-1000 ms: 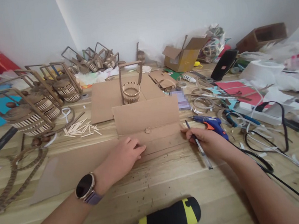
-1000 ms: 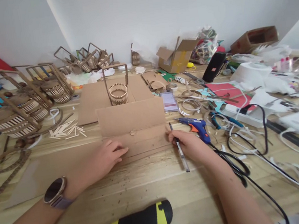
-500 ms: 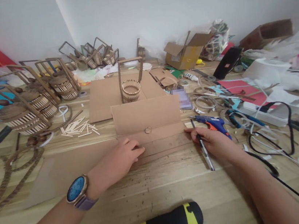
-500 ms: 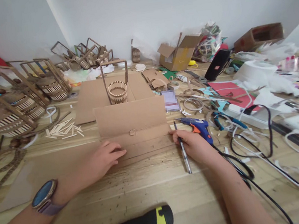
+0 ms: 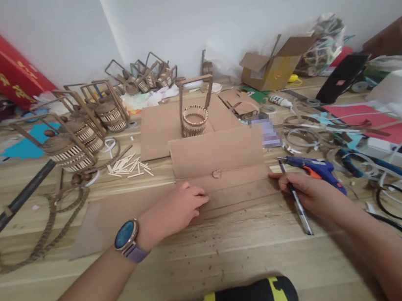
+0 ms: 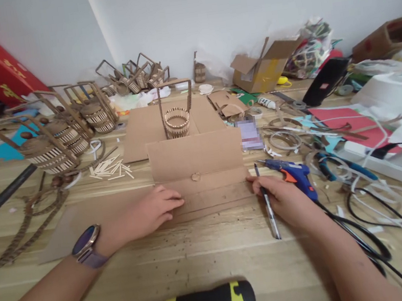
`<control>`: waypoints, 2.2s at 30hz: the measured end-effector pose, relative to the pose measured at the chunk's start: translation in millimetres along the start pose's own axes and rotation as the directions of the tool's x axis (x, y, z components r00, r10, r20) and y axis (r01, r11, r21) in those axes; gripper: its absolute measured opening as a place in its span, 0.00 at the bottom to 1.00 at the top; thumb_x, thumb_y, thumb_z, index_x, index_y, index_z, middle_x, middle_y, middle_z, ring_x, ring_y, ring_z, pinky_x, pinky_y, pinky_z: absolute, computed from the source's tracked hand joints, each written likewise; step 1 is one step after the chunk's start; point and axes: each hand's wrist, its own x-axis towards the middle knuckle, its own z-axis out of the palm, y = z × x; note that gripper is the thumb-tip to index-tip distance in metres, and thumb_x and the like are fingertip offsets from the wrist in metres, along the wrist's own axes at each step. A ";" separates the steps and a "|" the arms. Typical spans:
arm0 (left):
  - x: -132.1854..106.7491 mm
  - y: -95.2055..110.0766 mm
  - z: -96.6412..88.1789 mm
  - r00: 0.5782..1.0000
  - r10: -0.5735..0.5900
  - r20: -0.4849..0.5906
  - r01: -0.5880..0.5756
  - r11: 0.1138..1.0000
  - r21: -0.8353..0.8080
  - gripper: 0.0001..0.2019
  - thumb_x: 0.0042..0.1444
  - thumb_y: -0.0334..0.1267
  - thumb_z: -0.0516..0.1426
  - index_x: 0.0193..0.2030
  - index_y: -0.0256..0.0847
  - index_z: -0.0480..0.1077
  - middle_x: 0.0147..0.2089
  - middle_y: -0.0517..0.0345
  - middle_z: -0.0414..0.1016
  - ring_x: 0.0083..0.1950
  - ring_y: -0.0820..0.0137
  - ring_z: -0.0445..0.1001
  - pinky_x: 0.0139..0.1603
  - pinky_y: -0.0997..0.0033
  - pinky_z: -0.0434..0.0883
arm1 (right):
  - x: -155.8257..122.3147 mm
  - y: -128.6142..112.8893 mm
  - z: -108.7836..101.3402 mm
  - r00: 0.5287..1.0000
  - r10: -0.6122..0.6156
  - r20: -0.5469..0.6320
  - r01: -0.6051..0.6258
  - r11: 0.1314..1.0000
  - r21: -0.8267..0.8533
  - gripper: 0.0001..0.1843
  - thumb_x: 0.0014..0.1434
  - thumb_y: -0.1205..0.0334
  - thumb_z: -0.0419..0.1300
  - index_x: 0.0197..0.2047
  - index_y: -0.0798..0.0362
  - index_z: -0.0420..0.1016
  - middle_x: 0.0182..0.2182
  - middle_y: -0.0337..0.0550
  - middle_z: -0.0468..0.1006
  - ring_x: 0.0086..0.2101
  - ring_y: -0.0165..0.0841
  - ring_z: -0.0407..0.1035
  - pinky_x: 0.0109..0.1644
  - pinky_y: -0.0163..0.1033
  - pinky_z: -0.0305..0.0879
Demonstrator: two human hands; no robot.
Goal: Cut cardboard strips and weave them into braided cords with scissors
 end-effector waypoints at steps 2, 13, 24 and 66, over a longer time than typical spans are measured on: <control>-0.5 2.7 -2.5 1.000 0.000 0.001 0.000 1.000 0.013 0.12 0.63 0.27 0.59 0.53 0.37 0.75 0.57 0.51 0.76 0.55 0.61 0.71 0.59 0.60 0.67 | 0.6 1.1 0.5 1.000 -0.003 -0.003 0.003 1.000 -0.001 0.04 0.49 0.65 0.54 0.29 0.46 0.68 0.48 0.50 0.83 0.53 0.46 0.75 0.50 0.49 0.71; -2.9 9.1 -4.6 1.000 0.014 0.005 -0.014 0.999 0.041 0.11 0.64 0.28 0.58 0.51 0.38 0.76 0.57 0.50 0.76 0.54 0.61 0.71 0.57 0.61 0.66 | 0.3 0.3 0.5 1.000 0.008 -0.009 -0.008 1.000 0.015 0.06 0.50 0.65 0.54 0.32 0.46 0.71 0.50 0.51 0.82 0.54 0.47 0.74 0.53 0.52 0.70; -5.5 5.0 4.2 1.000 0.024 -0.006 -0.024 0.999 0.047 0.12 0.64 0.28 0.57 0.53 0.38 0.75 0.58 0.49 0.75 0.53 0.60 0.71 0.55 0.61 0.67 | -0.3 -2.3 1.7 0.998 0.046 -0.031 -0.044 0.996 0.073 0.05 0.50 0.66 0.54 0.29 0.47 0.68 0.47 0.49 0.83 0.56 0.45 0.73 0.54 0.50 0.70; -14.0 -5.9 -22.1 0.982 -0.128 0.138 0.128 0.992 0.012 0.24 0.57 0.29 0.65 0.60 0.43 0.73 0.53 0.52 0.73 0.50 0.63 0.75 0.46 0.69 0.71 | 4.8 18.0 -1.9 0.995 0.092 -0.022 -0.091 0.993 0.078 0.06 0.44 0.65 0.56 0.27 0.44 0.71 0.50 0.50 0.83 0.53 0.50 0.75 0.55 0.51 0.69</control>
